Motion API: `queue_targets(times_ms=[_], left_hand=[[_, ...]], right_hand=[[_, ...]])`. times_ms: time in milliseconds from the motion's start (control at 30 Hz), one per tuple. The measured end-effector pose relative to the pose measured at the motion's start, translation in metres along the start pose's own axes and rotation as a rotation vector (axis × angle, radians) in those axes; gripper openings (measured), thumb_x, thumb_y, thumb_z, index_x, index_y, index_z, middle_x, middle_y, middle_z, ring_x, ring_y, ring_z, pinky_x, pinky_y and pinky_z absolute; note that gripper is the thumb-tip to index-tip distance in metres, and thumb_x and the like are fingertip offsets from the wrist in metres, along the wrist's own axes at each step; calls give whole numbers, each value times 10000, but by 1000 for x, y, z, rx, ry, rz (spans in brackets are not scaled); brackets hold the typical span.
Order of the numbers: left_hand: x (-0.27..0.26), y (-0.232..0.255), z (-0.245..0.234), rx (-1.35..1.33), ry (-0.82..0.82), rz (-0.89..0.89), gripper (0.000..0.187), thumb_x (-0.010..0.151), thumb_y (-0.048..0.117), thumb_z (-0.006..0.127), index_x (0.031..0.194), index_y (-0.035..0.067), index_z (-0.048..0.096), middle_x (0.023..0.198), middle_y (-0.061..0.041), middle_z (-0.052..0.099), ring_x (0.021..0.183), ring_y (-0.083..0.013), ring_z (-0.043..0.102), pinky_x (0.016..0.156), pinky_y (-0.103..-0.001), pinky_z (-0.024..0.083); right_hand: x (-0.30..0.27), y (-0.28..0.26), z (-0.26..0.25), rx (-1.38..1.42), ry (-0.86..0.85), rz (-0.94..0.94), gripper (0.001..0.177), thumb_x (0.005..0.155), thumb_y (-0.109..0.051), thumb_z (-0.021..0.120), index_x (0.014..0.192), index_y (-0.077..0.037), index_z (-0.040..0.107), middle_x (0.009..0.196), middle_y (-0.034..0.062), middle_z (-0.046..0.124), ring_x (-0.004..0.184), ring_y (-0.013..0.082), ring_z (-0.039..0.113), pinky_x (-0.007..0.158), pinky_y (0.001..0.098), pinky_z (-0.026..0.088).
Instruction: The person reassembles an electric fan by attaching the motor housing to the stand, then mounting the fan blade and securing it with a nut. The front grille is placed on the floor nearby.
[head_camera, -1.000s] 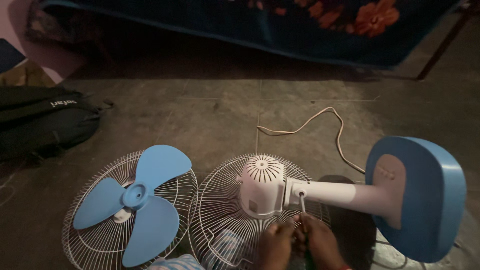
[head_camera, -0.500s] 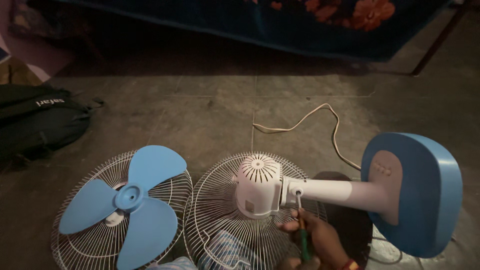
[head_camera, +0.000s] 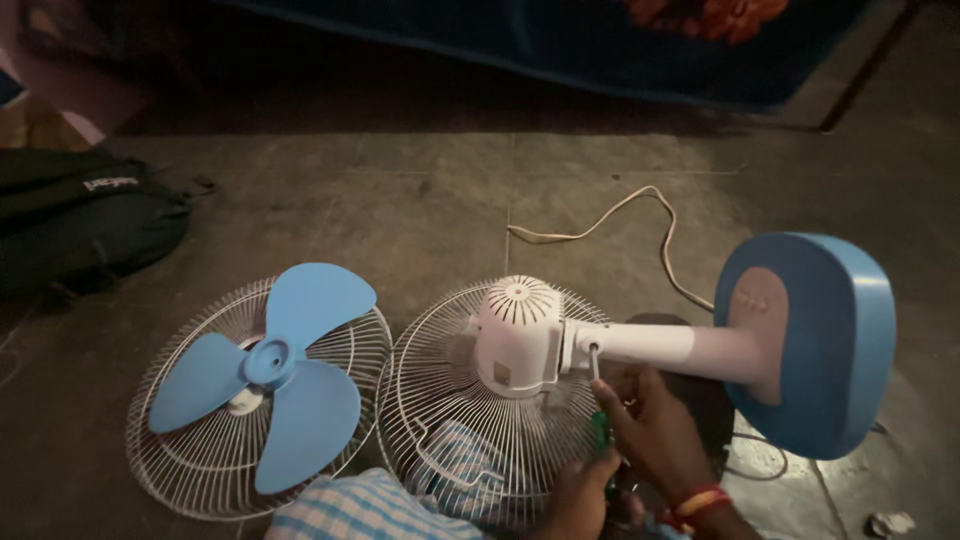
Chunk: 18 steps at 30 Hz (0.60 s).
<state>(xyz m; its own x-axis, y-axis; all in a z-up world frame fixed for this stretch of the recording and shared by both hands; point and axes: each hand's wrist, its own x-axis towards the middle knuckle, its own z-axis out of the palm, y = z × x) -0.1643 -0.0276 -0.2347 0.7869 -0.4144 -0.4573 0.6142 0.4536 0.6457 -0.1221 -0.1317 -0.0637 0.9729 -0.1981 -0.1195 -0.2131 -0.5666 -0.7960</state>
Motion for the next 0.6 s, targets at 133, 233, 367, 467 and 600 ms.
queue_targets(times_ms=[133, 233, 367, 467, 600], left_hand=[[13, -19, -13, 129, -138, 172, 401, 1136, 334, 531, 1118, -26, 709, 878, -169, 699, 723, -280, 647, 699, -386, 531], [6, -7, -9, 1181, -88, 720, 359, 1088, 244, 433, 1114, -13, 682, 977, -293, 681, 901, -458, 692, 796, -544, 536], [-39, 57, 32, 1255, -64, 434, 394, 1067, 276, 424, 1153, -19, 672, 1019, -337, 662, 976, -494, 666, 871, -582, 510], [-101, 136, 63, 1245, 48, 53, 473, 1052, 388, 521, 1125, -41, 706, 1021, -333, 673, 995, -466, 669, 949, -559, 502], [-176, 222, 69, 1336, 129, -1, 573, 981, 509, 619, 1044, -36, 784, 936, -273, 745, 884, -376, 726, 887, -474, 547]], right_hand=[[2, 8, 3, 11, -45, 31, 432, 920, -429, 736, 1144, -65, 677, 879, 102, 796, 751, 201, 756, 698, 348, 586], [17, 37, 16, 399, -224, -87, 358, 914, -307, 664, 1172, -64, 619, 860, 79, 753, 774, 154, 697, 632, 318, 545], [36, 90, 36, 505, -159, -6, 298, 967, -215, 630, 1214, -49, 618, 829, 111, 705, 712, 175, 620, 580, 324, 471], [37, 112, 59, 666, -20, -77, 296, 987, -147, 600, 1250, -18, 559, 850, 133, 652, 705, 186, 607, 563, 339, 489], [20, 92, 79, 644, 87, -328, 297, 999, -97, 561, 1257, 36, 497, 889, 110, 645, 756, 149, 608, 652, 280, 517]])
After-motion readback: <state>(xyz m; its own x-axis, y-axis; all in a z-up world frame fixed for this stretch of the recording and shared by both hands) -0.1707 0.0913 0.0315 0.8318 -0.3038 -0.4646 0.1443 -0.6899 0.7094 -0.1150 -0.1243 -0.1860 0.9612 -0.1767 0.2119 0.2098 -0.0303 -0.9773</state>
